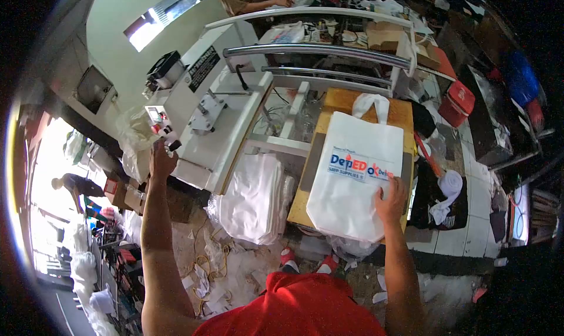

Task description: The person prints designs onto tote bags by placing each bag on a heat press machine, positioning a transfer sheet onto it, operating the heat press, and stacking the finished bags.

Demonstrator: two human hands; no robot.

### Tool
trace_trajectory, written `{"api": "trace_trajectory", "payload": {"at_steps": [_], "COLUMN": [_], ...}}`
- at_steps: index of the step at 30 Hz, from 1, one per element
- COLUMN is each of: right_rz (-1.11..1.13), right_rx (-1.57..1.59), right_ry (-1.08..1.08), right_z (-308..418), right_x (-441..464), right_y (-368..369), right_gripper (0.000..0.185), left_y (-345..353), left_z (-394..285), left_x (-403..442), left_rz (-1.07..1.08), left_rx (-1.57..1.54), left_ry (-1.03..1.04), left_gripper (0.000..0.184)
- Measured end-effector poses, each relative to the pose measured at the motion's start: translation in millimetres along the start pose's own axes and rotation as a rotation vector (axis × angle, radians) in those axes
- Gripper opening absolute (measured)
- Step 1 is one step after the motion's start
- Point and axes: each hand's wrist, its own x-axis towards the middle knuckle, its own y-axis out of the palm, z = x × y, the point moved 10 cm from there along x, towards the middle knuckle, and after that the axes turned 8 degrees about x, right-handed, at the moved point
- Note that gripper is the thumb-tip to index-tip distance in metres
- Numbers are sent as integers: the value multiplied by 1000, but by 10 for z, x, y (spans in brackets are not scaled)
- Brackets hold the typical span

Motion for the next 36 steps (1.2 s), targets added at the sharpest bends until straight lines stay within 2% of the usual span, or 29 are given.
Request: {"api": "trace_trajectory", "payload": {"at_steps": [2,4,8,10,18,25,27,29,31,33,35,36], "right_rz": [14,5,-23,13,-8,-28,-42,-58,-58,-10,-26,-43], "right_rx": [-2,9,43,31,-18,-4,33,22,0,79,54,47], "right_ry": [3,8,3,71,64,76,80,55,49,116,128,115], "right_z": [-12,-40,-72,-107,-142,-16,-21,-19,-38,-141,-153,-144], "right_x": [-4,-9,-23,-21,-80,-47,-49,-31,-84,-78,-96,-93], "right_y": [13,18,7,28,28,-101,-106,-97,-93,-38,-44,-61], "right_gripper": [58,58,56,54,59,57,57,58,58,62,62,62], "left_y": [135,362,634,762,803,210,106,-19,-61,-92,-228,-386], "left_z": [79,160,279,323,281,-252,-493,-698,-1007,-1297,-1694,-1836], "left_x": [79,119,166,188,174,-1,-58,-79,-204,-279,-384,-468], "left_rz": [65,222,260,239,230,280,295,232,299,244,143,-22], "left_rx": [15,11,-18,-13,12,137,150,113,-50,-151,-302,-367], "left_ry": [-41,-82,-65,-41,-29,-41,75,116,171,205,383,391], "left_gripper": [49,39,34,32,27,31,33,34,35,29,23,20]}}
